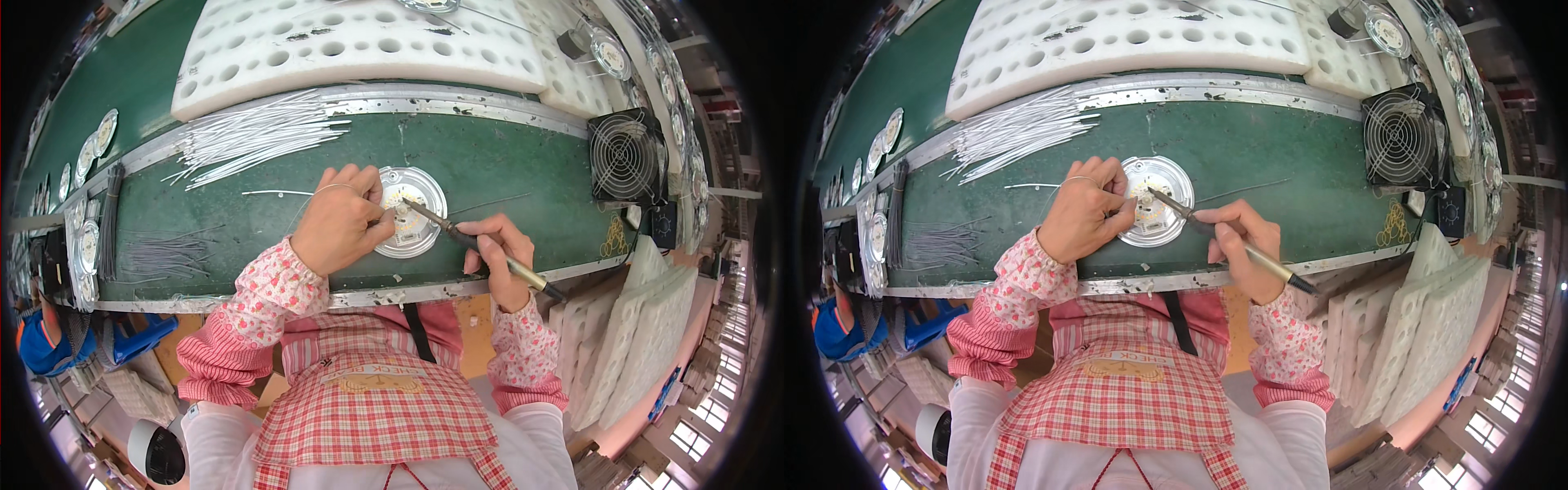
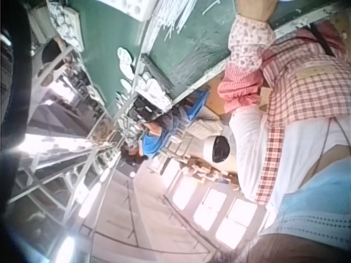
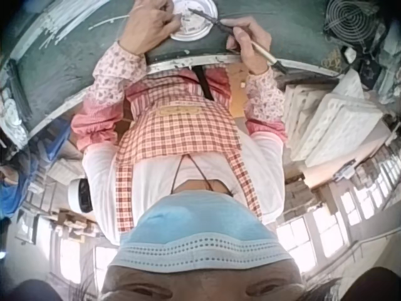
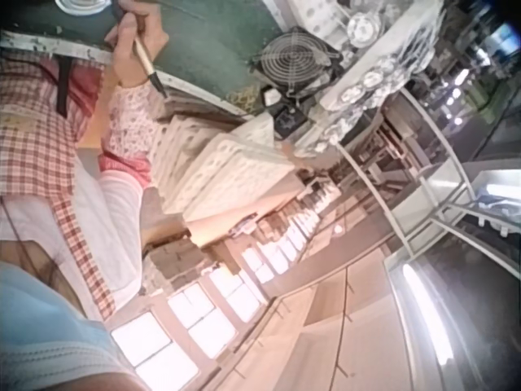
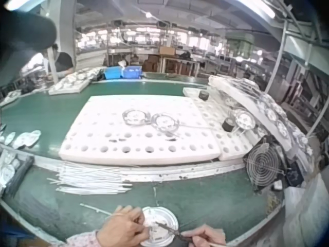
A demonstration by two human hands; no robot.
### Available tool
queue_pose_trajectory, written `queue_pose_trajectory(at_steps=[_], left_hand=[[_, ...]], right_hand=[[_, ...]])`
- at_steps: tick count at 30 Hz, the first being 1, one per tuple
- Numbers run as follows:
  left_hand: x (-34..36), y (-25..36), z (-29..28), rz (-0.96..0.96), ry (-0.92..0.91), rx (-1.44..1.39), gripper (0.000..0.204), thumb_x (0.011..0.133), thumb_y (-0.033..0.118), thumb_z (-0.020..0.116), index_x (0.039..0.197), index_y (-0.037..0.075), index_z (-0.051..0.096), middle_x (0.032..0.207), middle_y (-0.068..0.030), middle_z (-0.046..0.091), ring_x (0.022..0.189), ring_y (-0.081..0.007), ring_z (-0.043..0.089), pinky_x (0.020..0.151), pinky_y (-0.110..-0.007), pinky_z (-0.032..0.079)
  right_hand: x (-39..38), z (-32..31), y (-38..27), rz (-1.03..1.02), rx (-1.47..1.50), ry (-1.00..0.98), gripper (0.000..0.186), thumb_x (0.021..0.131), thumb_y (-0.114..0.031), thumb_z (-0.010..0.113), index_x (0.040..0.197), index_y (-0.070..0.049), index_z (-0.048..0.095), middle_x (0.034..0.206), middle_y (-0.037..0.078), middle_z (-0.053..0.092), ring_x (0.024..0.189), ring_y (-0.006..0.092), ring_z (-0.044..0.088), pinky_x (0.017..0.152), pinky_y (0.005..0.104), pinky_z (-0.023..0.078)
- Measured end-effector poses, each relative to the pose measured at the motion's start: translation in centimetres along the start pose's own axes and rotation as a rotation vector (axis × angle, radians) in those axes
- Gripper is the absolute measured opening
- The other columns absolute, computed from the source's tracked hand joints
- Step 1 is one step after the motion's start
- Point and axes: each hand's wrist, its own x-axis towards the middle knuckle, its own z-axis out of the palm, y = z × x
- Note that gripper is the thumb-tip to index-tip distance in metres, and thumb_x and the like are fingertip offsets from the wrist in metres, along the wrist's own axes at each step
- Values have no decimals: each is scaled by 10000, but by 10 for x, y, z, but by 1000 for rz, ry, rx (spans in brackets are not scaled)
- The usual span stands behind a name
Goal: The person solders wires onto circular LED light panels using a soldering iron and solder wire, then places the assembled panels onto a perforated tray.
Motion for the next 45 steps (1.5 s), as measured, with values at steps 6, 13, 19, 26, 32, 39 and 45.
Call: queue_pose_trajectory(at_steps=[6, 13, 19, 26, 32, 39, 45], left_hand=[[-6, 1, 3, 12, 55, 48, 79, 760, 113, 725, 818, 61, 709, 886, -47, 553, 807, -217, 523, 711, -368, 392], [-19, -2, -1, 208, 44, 258, 518, 729, 5, 688, 1233, 124, 669, 1087, -65, 598, 901, -243, 573, 793, -357, 473], [-23, -11, 3, 224, 22, 239, 517, 737, 33, 677, 1247, 106, 652, 1108, -77, 598, 931, -260, 580, 813, -384, 483], [-16, -8, -11, 304, -10, 191, 267, 811, 97, 614, 1065, 43, 675, 1085, -129, 642, 963, -297, 635, 847, -403, 508], [-32, -164, -172, -544, 814, 421, 275, 904, 285, 586, 1004, 47, 684, 1094, -163, 656, 1042, -346, 601, 879, -521, 438], [-94, -321, -303, -1674, 458, 698, 1273, 699, 903, 494, 1504, -63, 298, 1626, -218, 138, 1517, -361, 80, 1193, -583, 76], [-126, -408, -335, -1473, 632, 648, 1096, 679, 750, 695, 1380, -65, 477, 1426, -206, 447, 1308, -300, 426, 1075, -451, 325]], right_hand=[[-11, 7, 3, 12, 18, 24, 273, 965, -160, 482, 1055, 38, 647, 681, 64, 619, 578, 98, 585, 546, 242, 447], [-21, 20, -1, 35, 45, 114, 260, 987, -153, 480, 1071, 39, 633, 693, 72, 627, 577, 94, 584, 533, 240, 441], [-15, 6, -10, 25, -89, 238, 237, 989, -124, 516, 1145, 4, 640, 727, 56, 650, 677, 104, 622, 625, 246, 478], [13, 64, -6, -391, -839, -6, 1102, 584, -319, 928, 1459, 17, 349, 1355, 172, 516, 1195, 387, 503, 1069, 505, 320], [28, 34, -21, -252, -334, 42, 1114, 592, -113, 919, 1502, 21, 290, 1436, 213, 440, 1302, 321, 452, 1094, 385, 360], [133, 4, -84, -344, -462, 212, 965, 723, 5, 753, 1532, 11, 227, 1466, 251, 419, 1382, 305, 395, 1133, 373, 309], [274, -18, -83, -602, -889, 427, 932, 724, -268, 887, 1434, 42, 369, 1310, 247, 553, 1208, 351, 557, 1020, 411, 436]])
